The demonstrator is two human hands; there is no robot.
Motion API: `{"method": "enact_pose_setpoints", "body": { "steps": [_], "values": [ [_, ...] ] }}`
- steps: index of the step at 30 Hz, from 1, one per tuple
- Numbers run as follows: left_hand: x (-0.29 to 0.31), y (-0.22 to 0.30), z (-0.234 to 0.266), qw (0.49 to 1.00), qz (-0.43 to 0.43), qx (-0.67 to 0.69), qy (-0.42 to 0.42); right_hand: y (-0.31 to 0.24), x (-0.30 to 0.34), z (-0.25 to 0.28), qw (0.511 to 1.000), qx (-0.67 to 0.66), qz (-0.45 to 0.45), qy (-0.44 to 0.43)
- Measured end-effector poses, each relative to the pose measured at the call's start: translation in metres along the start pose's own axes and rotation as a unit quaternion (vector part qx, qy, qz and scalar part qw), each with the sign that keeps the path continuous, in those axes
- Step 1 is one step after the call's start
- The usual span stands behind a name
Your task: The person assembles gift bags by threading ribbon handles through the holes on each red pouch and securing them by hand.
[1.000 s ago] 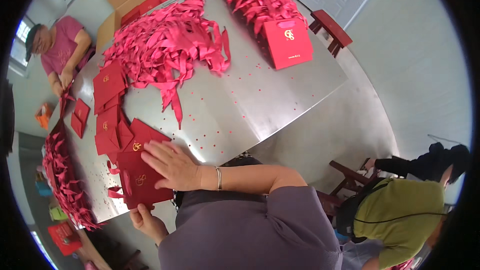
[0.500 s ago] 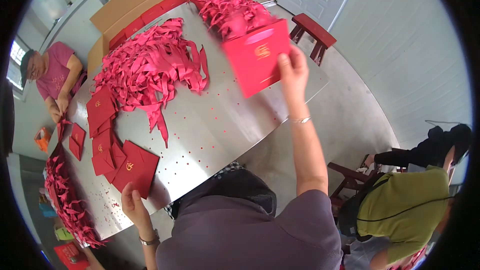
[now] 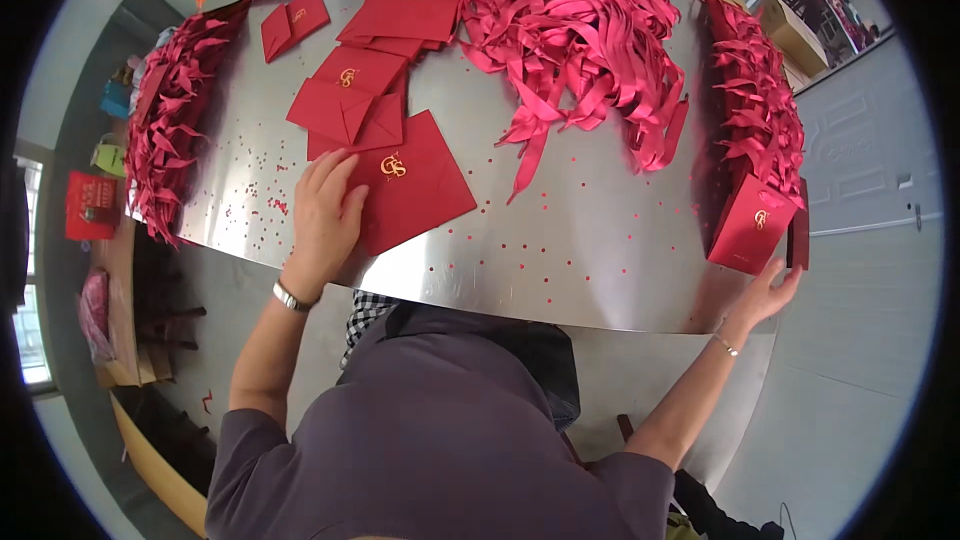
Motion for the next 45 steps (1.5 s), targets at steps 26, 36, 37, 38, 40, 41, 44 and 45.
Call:
{"method": "enact_pose_setpoints", "body": {
  "steps": [26,36,37,38,40,41,44,45],
  "values": [
    [0.001,0.024,-0.025,0.972,0.011,0.106,-0.210,-0.339,0.280,-0.127,0.775,-0.273,0.100,-0.561],
    [0.010,0.011,-0.036,0.883,0.133,0.301,-0.335,-0.366,0.298,-0.132,0.791,-0.246,0.252,-0.500],
    [0.011,0.013,-0.035,0.881,0.131,0.319,-0.325,-0.369,0.298,-0.131,0.791,-0.241,0.269,-0.493],
    [0.011,0.013,-0.034,0.878,0.129,0.336,-0.315,-0.371,0.298,-0.132,0.791,-0.240,0.269,-0.495],
    [0.011,0.014,-0.034,0.876,0.130,0.343,-0.314,-0.369,0.298,-0.138,0.790,-0.237,0.224,-0.520],
    [0.012,0.013,-0.033,0.874,0.130,0.349,-0.313,-0.371,0.297,-0.139,0.788,-0.236,0.225,-0.522],
    [0.022,0.007,-0.041,0.850,0.179,0.374,-0.325,-0.372,0.297,-0.145,0.764,-0.244,0.177,-0.571],
    [0.023,0.007,-0.041,0.849,0.181,0.376,-0.324,-0.371,0.298,-0.147,0.759,-0.234,0.163,-0.586]
  ]
}}
Point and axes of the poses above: each hand's wrist, its own x-axis away from the middle knuckle, its own z-axis out of the back of the hand, y = z × x, the point moved 8 cm from there along -x, towards the middle knuckle, and after that the axes turned 5 degrees about -x, right-handed, at the moved point
